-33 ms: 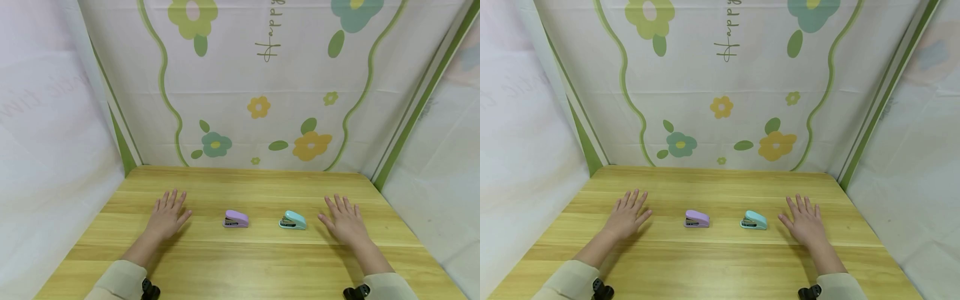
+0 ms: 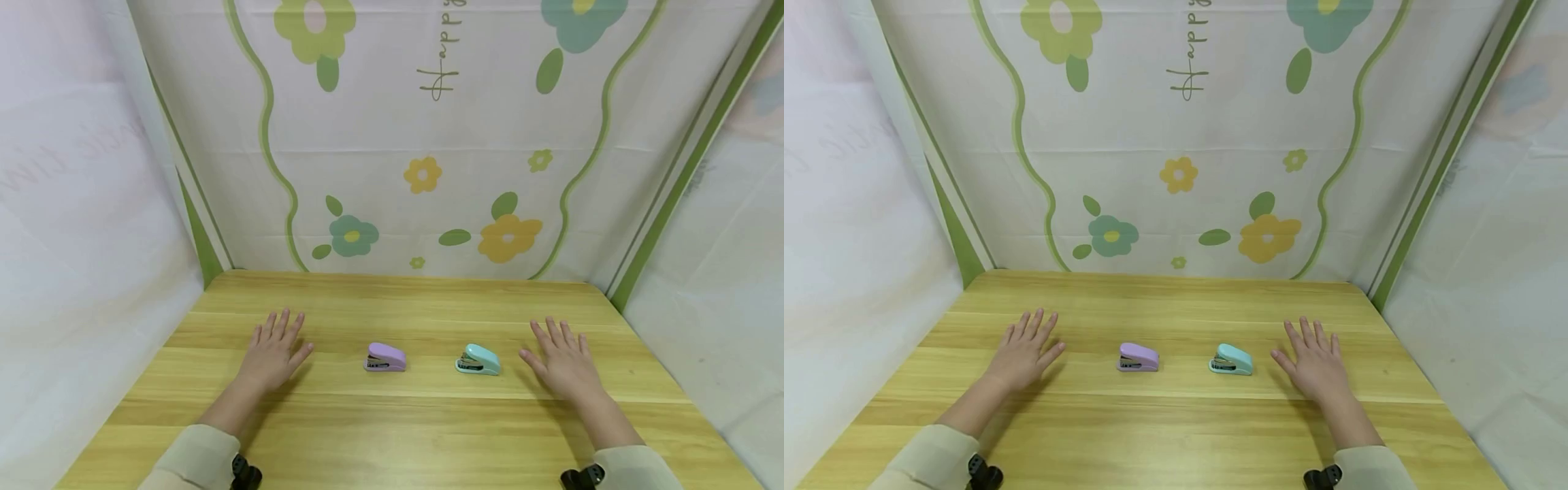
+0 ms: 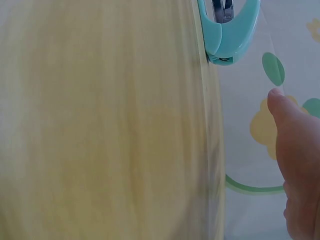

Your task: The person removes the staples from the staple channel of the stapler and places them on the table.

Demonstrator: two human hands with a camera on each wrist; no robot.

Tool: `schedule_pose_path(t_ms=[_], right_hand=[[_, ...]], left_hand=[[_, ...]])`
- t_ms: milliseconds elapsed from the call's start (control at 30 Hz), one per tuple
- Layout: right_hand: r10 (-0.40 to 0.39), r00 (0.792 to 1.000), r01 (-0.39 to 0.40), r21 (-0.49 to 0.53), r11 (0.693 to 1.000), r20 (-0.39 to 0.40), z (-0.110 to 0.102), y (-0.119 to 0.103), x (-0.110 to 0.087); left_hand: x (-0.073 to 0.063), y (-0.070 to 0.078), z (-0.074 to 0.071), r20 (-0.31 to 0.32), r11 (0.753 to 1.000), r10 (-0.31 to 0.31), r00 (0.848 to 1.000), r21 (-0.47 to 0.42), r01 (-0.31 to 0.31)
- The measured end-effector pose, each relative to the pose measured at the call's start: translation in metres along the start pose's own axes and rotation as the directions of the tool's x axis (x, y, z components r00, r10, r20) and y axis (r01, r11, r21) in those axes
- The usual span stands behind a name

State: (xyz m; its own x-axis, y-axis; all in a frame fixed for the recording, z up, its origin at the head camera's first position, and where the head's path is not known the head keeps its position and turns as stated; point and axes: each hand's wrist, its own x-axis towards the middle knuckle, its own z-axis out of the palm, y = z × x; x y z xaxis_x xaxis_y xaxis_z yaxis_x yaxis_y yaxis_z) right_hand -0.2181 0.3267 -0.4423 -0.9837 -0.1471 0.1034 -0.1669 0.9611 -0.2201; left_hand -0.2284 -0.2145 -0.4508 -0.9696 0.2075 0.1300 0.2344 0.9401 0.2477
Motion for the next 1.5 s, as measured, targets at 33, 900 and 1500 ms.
schedule_pose_path(t_ms=[33, 900, 1500], right_hand=[[0.0, 1.0, 0.0, 0.001, 1.0, -0.001, 0.0, 0.0, 0.0], [-0.072, 0.993, 0.095, 0.306, 0.947, -0.089, 0.002, -0.034, 0.012], [-0.139, 0.99, 0.121, 0.431, 0.894, 0.012, 0.014, -0.065, 0.023]], left_hand=[[0.0, 0.0, 0.0, -0.001, 1.0, 0.0, 1.0, 0.001, 0.0], [0.022, 0.105, 0.011, -0.131, 0.758, 0.121, 0.984, -0.628, -0.177], [0.039, 0.201, 0.057, 0.013, 0.575, 0.298, 0.954, -0.801, -0.169]])
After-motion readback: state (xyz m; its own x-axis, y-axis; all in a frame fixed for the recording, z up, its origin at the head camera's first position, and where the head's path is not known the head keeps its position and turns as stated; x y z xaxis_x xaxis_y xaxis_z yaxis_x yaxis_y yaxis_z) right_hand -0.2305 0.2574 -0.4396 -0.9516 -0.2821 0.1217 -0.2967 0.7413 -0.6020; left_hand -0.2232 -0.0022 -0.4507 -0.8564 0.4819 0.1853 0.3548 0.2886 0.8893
